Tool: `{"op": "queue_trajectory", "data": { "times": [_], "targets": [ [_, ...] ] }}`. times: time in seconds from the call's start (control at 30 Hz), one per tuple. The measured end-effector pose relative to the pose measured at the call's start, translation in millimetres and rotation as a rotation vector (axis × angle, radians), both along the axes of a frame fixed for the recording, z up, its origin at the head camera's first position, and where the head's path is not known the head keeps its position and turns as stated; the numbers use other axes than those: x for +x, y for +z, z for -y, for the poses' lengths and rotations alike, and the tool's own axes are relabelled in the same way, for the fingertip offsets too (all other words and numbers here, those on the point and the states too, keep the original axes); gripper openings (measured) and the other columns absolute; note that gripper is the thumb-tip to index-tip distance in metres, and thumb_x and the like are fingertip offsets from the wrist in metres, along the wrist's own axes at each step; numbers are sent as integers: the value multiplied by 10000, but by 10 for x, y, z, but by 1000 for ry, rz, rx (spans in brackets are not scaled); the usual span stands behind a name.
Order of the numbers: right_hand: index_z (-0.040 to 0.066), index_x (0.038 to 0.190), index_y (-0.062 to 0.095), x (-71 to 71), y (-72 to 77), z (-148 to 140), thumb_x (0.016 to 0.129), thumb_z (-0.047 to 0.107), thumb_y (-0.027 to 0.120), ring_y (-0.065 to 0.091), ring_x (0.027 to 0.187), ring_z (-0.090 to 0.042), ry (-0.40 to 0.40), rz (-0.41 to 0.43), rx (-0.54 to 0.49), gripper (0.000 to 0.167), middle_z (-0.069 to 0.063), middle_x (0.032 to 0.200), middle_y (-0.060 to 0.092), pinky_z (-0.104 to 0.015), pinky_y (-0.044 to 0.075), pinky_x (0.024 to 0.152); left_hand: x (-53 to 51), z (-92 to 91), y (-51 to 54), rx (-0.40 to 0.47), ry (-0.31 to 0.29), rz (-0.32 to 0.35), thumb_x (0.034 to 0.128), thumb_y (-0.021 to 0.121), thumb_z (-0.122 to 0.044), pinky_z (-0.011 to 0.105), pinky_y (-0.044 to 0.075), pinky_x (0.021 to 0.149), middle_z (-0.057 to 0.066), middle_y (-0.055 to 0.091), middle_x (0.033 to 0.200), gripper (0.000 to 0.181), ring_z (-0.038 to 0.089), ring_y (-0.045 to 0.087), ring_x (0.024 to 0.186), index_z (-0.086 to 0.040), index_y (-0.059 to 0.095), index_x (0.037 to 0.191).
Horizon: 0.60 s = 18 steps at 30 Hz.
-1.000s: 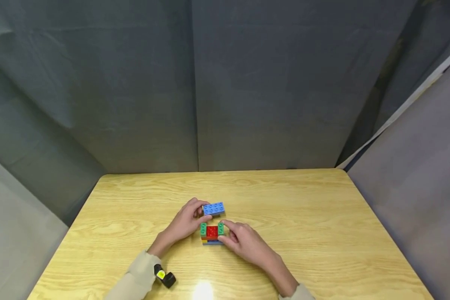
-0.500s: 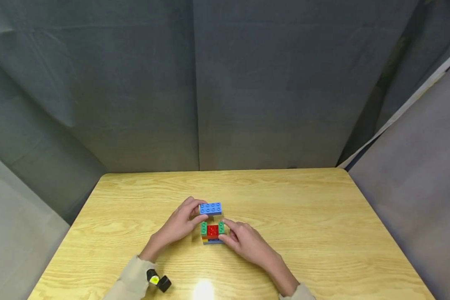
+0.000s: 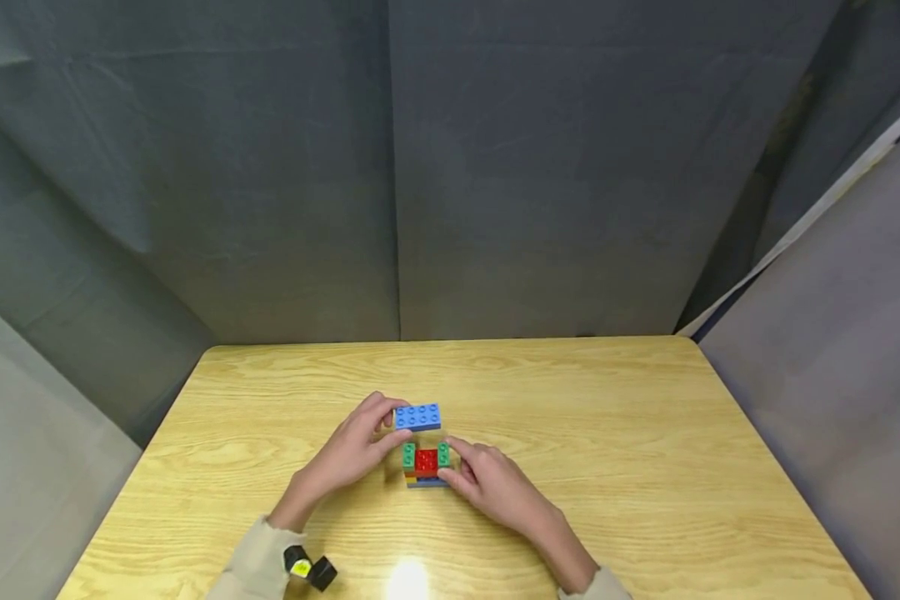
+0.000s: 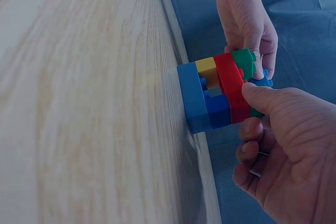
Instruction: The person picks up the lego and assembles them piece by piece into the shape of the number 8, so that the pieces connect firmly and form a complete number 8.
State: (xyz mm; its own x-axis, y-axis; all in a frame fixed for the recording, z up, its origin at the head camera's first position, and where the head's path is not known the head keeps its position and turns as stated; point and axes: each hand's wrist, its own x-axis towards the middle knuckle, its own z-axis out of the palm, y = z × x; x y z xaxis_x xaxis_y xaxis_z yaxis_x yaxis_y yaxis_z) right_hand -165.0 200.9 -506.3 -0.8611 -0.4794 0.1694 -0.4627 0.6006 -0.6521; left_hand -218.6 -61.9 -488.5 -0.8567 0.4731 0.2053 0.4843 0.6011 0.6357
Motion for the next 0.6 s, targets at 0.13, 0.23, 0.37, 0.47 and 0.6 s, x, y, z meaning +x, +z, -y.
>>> {"op": "queue_trajectory", "data": {
  "times": [0.13, 0.23, 0.37, 0.47, 0.6],
  "targets": [
    [23, 1353, 643, 2, -6, 3, 1054, 387, 628, 360, 581, 24, 1, 2, -5, 471, 139, 674, 449, -187, 333, 538, 31, 8, 42, 2, -5, -6, 1010, 698, -390, 260, 395, 644, -56, 498, 995, 411, 115, 461, 799, -210, 632, 1373],
    [37, 1333, 650, 3, -6, 4, 1052, 376, 635, 359, 579, 22, -1, 4, -10, 440, 136, 672, 446, -186, 327, 536, 59, 14, 57, 1, -15, -5, 1011, 691, -399, 254, 383, 640, -62, 489, 986, 400, 110, 455, 798, -226, 631, 1366],
    [33, 1317, 654, 2, -9, 6, 1053, 372, 635, 355, 576, 21, -3, 6, -11, 430, 133, 667, 441, -186, 323, 535, 90, 18, 77, 5, -22, -4, 1008, 696, -395, 250, 370, 642, -67, 481, 980, 398, 107, 448, 795, -239, 634, 1369],
    [19, 1325, 649, 1, -16, 7, 1053, 377, 632, 355, 575, 22, -4, 12, -14, 450, 132, 666, 442, -183, 323, 533, 120, 21, 100, 17, -28, 0, 1003, 708, -380, 252, 369, 652, -57, 484, 980, 399, 114, 451, 805, -242, 639, 1371],
    [30, 1358, 637, -5, -20, 8, 1053, 378, 631, 364, 570, 22, -1, 23, -24, 462, 131, 664, 450, -181, 327, 530, 173, 21, 120, 39, -45, 9, 999, 713, -381, 256, 378, 661, -41, 487, 977, 392, 138, 472, 831, -243, 652, 1360]
  ]
}}
